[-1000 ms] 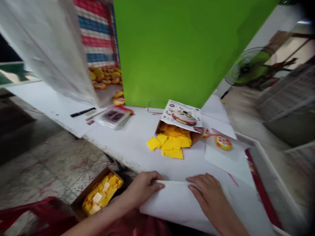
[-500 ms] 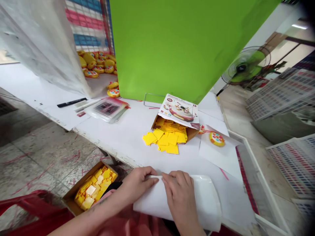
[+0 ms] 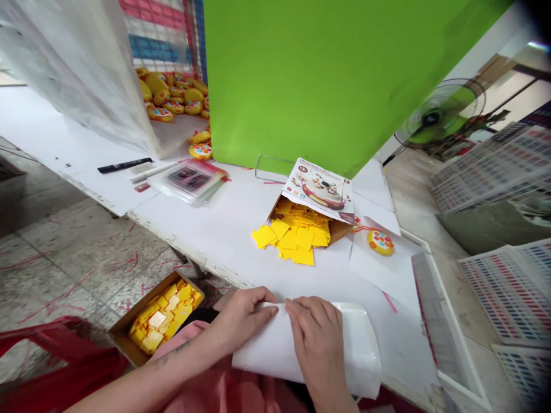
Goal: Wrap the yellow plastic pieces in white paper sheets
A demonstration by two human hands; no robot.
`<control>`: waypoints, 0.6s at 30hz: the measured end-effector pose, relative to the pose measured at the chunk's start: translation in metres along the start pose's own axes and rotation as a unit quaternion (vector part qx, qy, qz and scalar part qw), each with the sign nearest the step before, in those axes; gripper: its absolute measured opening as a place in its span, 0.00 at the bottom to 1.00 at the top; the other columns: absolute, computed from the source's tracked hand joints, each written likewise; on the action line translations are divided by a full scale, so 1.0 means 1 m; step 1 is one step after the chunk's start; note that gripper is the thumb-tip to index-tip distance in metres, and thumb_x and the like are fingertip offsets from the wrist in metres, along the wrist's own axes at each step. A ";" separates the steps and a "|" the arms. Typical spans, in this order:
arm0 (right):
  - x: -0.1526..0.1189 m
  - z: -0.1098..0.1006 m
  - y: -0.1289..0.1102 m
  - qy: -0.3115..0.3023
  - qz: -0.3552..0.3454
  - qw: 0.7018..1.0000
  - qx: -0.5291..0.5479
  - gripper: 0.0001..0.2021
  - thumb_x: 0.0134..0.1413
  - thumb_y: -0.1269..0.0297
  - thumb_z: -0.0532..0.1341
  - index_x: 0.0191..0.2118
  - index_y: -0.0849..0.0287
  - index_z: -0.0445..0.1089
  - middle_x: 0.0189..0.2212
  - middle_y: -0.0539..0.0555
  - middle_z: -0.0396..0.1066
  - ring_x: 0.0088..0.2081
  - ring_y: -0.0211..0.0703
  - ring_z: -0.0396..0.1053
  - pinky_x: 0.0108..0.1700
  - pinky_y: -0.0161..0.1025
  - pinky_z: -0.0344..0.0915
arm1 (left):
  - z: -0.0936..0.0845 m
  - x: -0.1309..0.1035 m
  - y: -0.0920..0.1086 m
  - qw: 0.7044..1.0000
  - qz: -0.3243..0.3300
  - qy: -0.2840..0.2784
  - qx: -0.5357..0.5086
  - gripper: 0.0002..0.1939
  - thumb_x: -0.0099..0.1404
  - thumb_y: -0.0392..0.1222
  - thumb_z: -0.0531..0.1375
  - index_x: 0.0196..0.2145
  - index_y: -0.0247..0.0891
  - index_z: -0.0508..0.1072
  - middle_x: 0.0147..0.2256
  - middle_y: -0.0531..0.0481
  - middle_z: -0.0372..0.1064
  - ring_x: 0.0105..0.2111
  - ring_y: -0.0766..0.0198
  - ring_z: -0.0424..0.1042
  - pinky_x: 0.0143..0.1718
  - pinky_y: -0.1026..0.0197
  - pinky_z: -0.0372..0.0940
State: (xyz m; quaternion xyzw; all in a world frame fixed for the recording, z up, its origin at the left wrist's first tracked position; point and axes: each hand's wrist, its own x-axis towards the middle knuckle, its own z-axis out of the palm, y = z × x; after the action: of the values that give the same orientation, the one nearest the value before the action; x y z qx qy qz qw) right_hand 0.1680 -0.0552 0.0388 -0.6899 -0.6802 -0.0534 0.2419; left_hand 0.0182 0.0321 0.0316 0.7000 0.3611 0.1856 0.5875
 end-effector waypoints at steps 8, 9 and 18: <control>-0.003 0.002 -0.002 0.030 -0.018 0.999 0.013 0.07 0.56 0.70 0.56 0.39 0.58 0.68 0.35 0.53 0.72 0.39 0.44 0.64 0.44 0.45 0.57 | 0.000 -0.001 -0.003 1.000 -0.020 -0.002 -0.011 0.11 0.60 0.42 0.53 0.33 0.34 0.72 0.29 0.52 0.71 0.30 0.65 0.66 0.31 0.67 0.59; -0.003 0.003 -0.001 0.035 -0.010 0.999 0.016 0.07 0.56 0.69 0.56 0.41 0.58 0.68 0.35 0.54 0.72 0.40 0.44 0.64 0.45 0.46 0.57 | 0.000 -0.001 -0.004 1.000 -0.021 -0.001 -0.010 0.10 0.60 0.42 0.53 0.33 0.34 0.72 0.29 0.52 0.71 0.30 0.65 0.66 0.31 0.67 0.59; -0.002 0.007 -0.007 0.024 0.013 0.999 0.033 0.06 0.57 0.68 0.53 0.34 0.57 0.66 0.36 0.55 0.69 0.39 0.44 0.64 0.44 0.46 0.58 | 0.001 0.000 -0.001 1.000 -0.010 -0.001 0.014 0.11 0.60 0.42 0.53 0.33 0.35 0.72 0.30 0.52 0.72 0.31 0.65 0.67 0.33 0.67 0.59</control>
State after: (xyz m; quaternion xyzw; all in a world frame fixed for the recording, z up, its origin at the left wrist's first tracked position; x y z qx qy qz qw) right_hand 0.1591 -0.0546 0.0340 -0.6889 -0.6665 -0.0444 0.2815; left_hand 0.0186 0.0312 0.0304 0.7048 0.3706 0.1738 0.5794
